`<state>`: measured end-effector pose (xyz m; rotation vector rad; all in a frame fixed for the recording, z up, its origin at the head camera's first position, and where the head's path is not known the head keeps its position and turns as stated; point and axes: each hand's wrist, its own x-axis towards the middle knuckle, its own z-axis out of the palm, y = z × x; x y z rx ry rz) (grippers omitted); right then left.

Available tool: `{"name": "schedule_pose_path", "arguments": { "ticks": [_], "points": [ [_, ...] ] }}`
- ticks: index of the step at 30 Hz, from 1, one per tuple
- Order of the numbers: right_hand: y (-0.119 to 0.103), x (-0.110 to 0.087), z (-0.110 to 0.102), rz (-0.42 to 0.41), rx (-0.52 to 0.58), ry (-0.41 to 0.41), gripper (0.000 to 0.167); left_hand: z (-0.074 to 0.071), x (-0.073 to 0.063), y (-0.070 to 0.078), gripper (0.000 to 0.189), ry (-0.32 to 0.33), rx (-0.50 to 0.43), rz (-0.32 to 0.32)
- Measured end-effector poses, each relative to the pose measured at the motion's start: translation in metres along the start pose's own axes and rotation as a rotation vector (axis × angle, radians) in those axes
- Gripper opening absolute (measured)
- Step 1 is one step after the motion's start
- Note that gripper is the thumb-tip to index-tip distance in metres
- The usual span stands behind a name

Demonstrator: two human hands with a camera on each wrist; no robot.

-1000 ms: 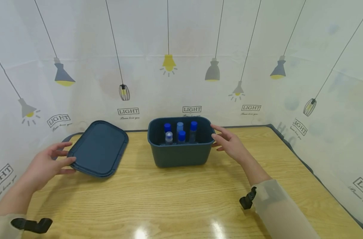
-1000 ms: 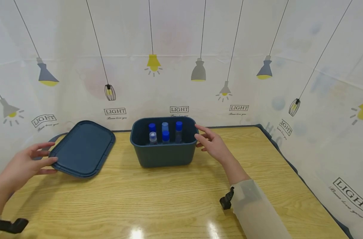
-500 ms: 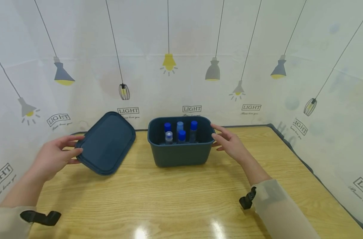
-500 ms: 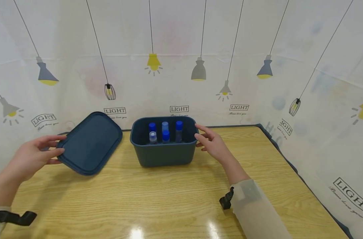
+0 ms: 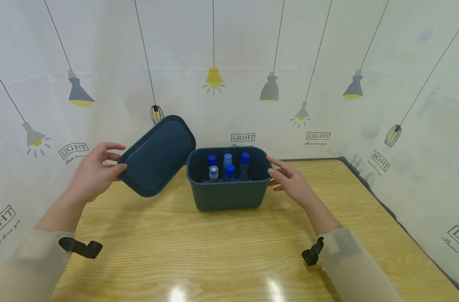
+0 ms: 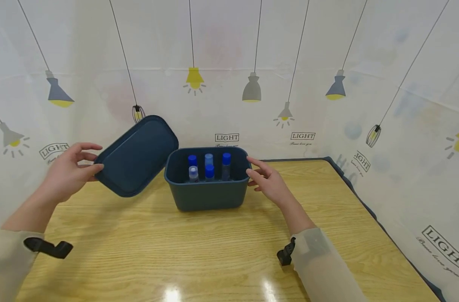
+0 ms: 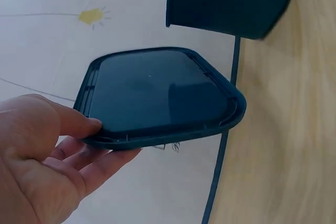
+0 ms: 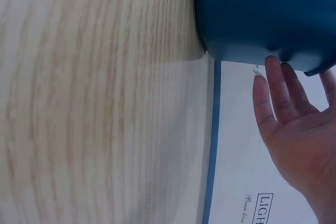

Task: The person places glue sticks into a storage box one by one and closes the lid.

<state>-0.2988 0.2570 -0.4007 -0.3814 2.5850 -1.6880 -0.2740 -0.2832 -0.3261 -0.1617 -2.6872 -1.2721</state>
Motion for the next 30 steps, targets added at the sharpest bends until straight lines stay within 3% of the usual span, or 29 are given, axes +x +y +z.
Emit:
{"name": "schedule_pose_path", "arguments": {
  "ticks": [7, 14, 21, 30],
  "points": [
    [0.001, 0.0, 0.0, -0.004, 0.006, 0.005, 0.058, 0.014, 0.021, 0.033, 0.043, 0.06, 0.019, 0.041],
    [0.003, 0.0, 0.0, -0.002, 0.014, 0.011, 0.058, 0.031, 0.04, 0.066, 0.036, 0.115, -0.029, 0.085],
    [0.002, 0.0, 0.001, -0.005, 0.027, 0.011, 0.058, 0.055, 0.052, 0.094, 0.031, 0.164, -0.072, 0.219],
    [0.002, 0.0, 0.002, 0.009, 0.031, 0.015, 0.057, 0.09, 0.062, 0.109, 0.025, 0.232, -0.092, 0.372]
  ]
}}
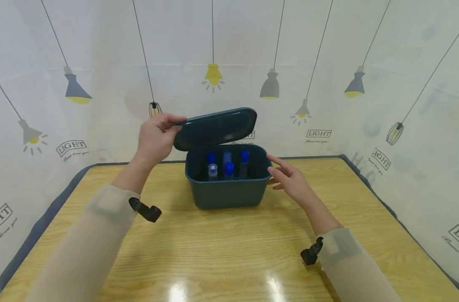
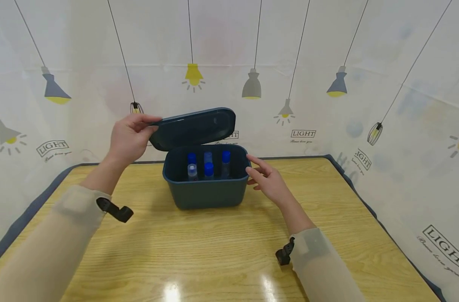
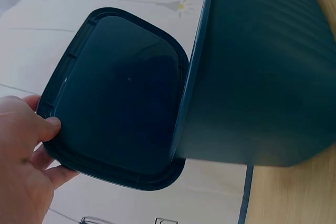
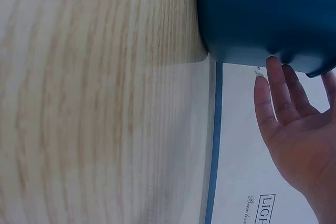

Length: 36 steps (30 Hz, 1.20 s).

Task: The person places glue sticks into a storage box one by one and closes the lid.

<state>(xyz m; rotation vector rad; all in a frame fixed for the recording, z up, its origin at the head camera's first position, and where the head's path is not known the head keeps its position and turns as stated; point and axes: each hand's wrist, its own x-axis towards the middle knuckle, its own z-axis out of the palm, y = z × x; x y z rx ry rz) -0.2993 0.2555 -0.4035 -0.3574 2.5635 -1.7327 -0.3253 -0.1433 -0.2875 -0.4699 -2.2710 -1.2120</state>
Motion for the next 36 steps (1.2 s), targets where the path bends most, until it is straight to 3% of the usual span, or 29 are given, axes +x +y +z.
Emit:
{"name": "schedule_pose_path", "arguments": {
  "ticks": [9, 16, 21, 26, 32, 36],
  "points": [
    [-0.002, 0.001, 0.002, -0.005, -0.007, 0.001, 0.057, 0.02, -0.002, 0.01, 0.021, 0.003, -0.072, 0.104],
    [-0.003, 0.001, 0.002, -0.013, -0.038, 0.009, 0.058, 0.024, -0.014, 0.011, 0.02, -0.05, -0.089, 0.196],
    [-0.012, -0.003, 0.001, -0.07, -0.136, 0.091, 0.065, 0.024, -0.022, 0.008, 0.021, -0.079, -0.068, 0.245],
    [-0.037, -0.003, -0.002, -0.174, -0.156, 0.197, 0.066, 0.023, -0.028, 0.003, 0.022, -0.092, -0.057, 0.293],
    [-0.063, -0.002, -0.002, -0.282, -0.229, 0.159, 0.052, 0.016, -0.041, 0.0, 0.026, -0.194, -0.072, 0.273],
    [-0.067, -0.006, -0.001, -0.287, -0.32, 0.121, 0.041, 0.013, -0.048, -0.004, 0.028, -0.256, -0.082, 0.221]
  ]
}}
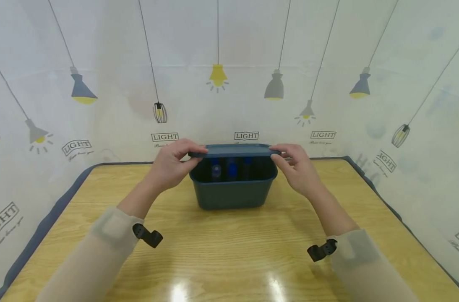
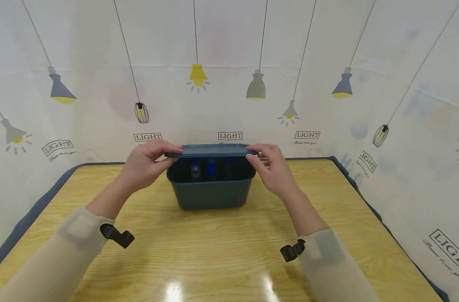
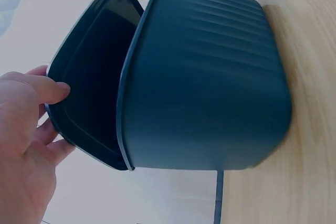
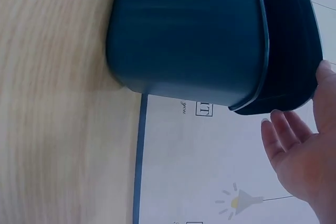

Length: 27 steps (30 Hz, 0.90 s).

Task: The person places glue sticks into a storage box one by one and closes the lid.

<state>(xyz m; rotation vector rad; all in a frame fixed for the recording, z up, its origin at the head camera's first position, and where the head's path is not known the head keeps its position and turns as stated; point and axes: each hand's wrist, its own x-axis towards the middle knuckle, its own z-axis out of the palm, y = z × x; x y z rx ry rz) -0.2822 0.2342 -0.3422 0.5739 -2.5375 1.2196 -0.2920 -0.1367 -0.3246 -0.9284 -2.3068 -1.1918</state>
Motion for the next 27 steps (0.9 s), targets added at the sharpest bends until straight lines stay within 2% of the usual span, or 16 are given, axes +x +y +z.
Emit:
{"name": "schedule_pose_path", "arguments": {
  "ticks": [6, 11, 14, 19, 27],
  "points": [
    [0.005, -0.013, 0.002, 0.004, -0.036, -0.047, 0.036, 0.0, -0.015, -0.006, 0.026, -0.087, 0.04, -0.078],
    [0.013, -0.023, 0.008, -0.005, -0.041, -0.074, 0.031, 0.005, -0.028, -0.01, 0.025, -0.112, 0.11, -0.019],
    [0.017, -0.027, 0.011, -0.015, -0.043, -0.089, 0.03, 0.009, -0.036, -0.012, 0.024, -0.114, 0.148, 0.023],
    [0.025, -0.032, 0.018, -0.026, -0.053, -0.095, 0.029, 0.016, -0.044, -0.014, 0.023, -0.108, 0.165, 0.051],
    [0.031, -0.037, 0.025, -0.009, -0.051, -0.065, 0.031, 0.024, -0.049, -0.019, 0.019, -0.034, 0.163, 0.066]
  ]
}}
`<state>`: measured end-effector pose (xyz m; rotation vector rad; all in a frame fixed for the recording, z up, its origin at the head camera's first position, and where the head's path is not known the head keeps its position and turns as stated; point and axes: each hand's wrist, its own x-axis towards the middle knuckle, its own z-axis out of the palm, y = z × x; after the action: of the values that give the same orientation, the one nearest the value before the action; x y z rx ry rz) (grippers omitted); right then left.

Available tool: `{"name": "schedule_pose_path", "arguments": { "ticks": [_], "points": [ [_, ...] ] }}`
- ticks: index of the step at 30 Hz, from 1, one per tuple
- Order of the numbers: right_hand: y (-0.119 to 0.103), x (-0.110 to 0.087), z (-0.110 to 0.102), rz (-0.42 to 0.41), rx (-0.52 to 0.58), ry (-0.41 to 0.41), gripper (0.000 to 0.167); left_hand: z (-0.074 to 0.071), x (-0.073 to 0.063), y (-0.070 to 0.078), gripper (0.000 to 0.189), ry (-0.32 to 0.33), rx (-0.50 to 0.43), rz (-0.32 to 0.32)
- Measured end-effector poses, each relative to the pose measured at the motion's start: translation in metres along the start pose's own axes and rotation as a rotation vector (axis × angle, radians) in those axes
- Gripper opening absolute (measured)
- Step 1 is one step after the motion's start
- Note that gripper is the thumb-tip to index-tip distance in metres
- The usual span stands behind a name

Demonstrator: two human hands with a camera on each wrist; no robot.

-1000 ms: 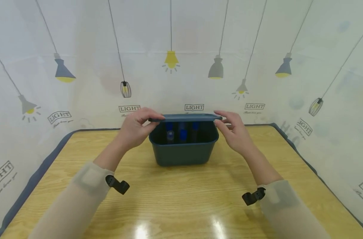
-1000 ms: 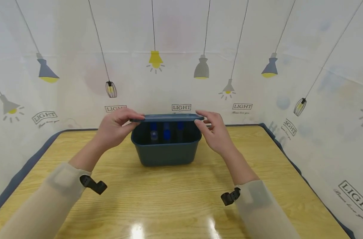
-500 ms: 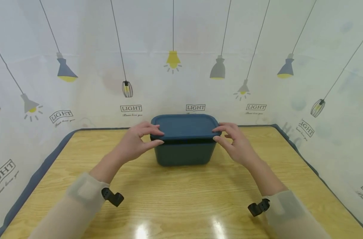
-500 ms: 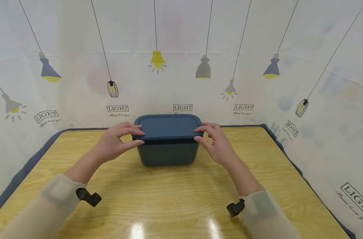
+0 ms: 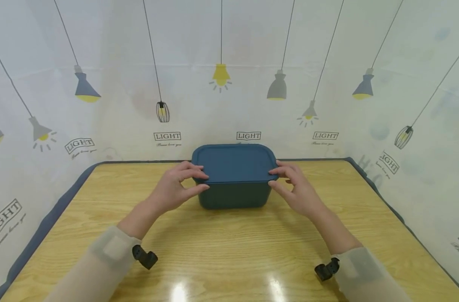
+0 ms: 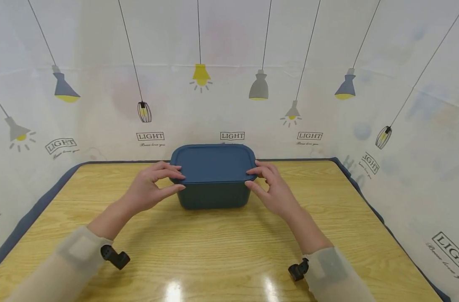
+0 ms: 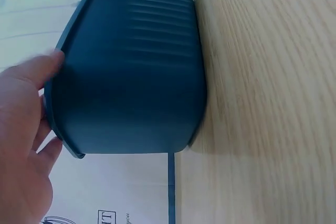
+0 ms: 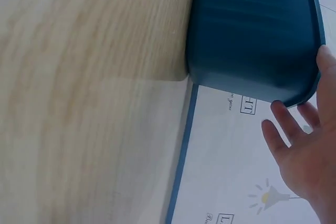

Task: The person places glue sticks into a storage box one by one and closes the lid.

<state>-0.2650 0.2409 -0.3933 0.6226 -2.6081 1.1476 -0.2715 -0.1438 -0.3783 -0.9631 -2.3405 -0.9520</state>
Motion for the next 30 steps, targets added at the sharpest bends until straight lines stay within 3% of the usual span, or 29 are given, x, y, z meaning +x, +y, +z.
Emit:
{"name": "schedule_pose_path", "arguments": {
  "ticks": [4, 9, 13, 19, 27, 30],
  "points": [
    [-0.001, 0.006, -0.002, 0.043, 0.007, 0.008, 0.033, 0.002, 0.004, -0.002, 0.014, 0.0, -0.003, -0.042],
    [-0.001, 0.016, -0.004, 0.062, -0.028, 0.009, 0.039, 0.001, 0.011, -0.008, 0.038, -0.148, -0.021, -0.21],
    [-0.002, 0.022, -0.009, 0.083, -0.051, -0.078, 0.05, 0.003, 0.014, -0.014, 0.055, -0.245, -0.032, -0.298],
    [-0.006, 0.029, -0.01, 0.151, 0.017, -0.232, 0.059, 0.007, 0.016, -0.017, 0.059, -0.277, 0.008, -0.297],
    [-0.013, 0.023, -0.011, 0.184, 0.006, -0.219, 0.068, -0.003, 0.018, -0.012, 0.066, -0.314, -0.078, -0.348],
    [-0.02, 0.013, -0.022, 0.214, -0.033, -0.219, 0.077, -0.012, 0.016, -0.006, 0.076, -0.334, -0.056, -0.365]
  ]
}}
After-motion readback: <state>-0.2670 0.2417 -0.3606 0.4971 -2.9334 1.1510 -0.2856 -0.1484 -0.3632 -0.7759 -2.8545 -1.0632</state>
